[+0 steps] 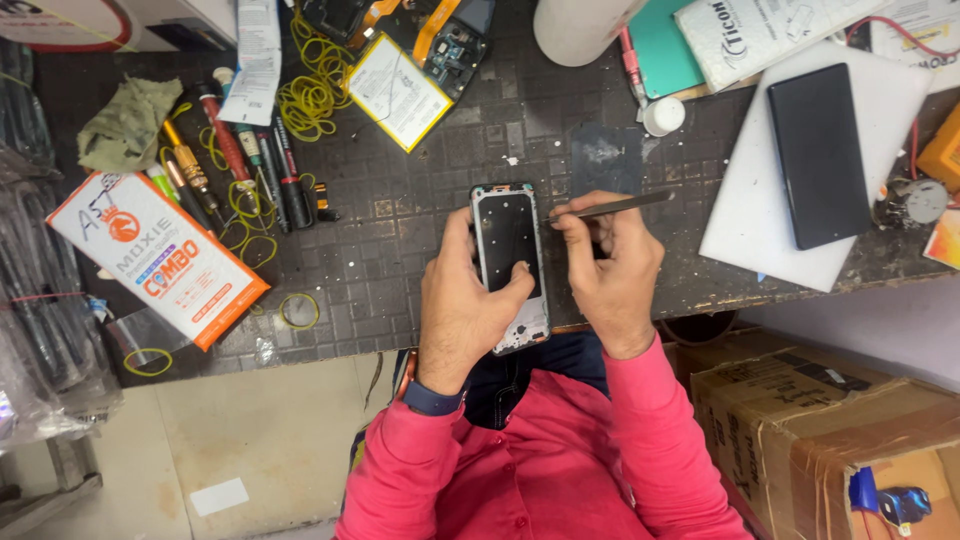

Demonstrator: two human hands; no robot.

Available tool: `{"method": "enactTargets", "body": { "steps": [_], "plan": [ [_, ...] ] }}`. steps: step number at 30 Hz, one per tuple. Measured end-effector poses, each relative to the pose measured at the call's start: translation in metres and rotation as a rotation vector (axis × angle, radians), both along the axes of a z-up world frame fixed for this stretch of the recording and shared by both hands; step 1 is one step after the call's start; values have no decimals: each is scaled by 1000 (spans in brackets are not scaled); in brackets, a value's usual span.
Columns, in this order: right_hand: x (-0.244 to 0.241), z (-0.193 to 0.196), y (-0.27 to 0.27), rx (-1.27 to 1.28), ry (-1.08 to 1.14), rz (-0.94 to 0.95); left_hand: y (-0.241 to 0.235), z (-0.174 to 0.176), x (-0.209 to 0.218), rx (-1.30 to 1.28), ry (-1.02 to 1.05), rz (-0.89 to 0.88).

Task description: The person applies liquid adhesive to a smartphone screen and aligns it with the phone chassis. They then use a metal spudger to scrape and clean the edges of the chassis, removing residue while handling the screen and chassis components.

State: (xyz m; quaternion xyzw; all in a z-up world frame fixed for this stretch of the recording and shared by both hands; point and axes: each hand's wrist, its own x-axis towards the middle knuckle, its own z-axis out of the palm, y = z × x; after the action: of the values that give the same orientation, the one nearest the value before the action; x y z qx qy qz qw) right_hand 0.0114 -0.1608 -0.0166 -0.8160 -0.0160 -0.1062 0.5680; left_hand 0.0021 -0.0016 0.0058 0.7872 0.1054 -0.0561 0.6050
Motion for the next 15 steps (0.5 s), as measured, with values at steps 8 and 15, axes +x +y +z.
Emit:
{"method": "enactTargets", "body": {
  "steps": [8, 15],
  "plan": [
    [0, -3, -3, 23, -1, 33, -2, 0, 0, -9, 21, -6],
    [0, -2, -4, 31, 10, 40, -2, 2, 1, 4, 41, -17]
  ]
}}
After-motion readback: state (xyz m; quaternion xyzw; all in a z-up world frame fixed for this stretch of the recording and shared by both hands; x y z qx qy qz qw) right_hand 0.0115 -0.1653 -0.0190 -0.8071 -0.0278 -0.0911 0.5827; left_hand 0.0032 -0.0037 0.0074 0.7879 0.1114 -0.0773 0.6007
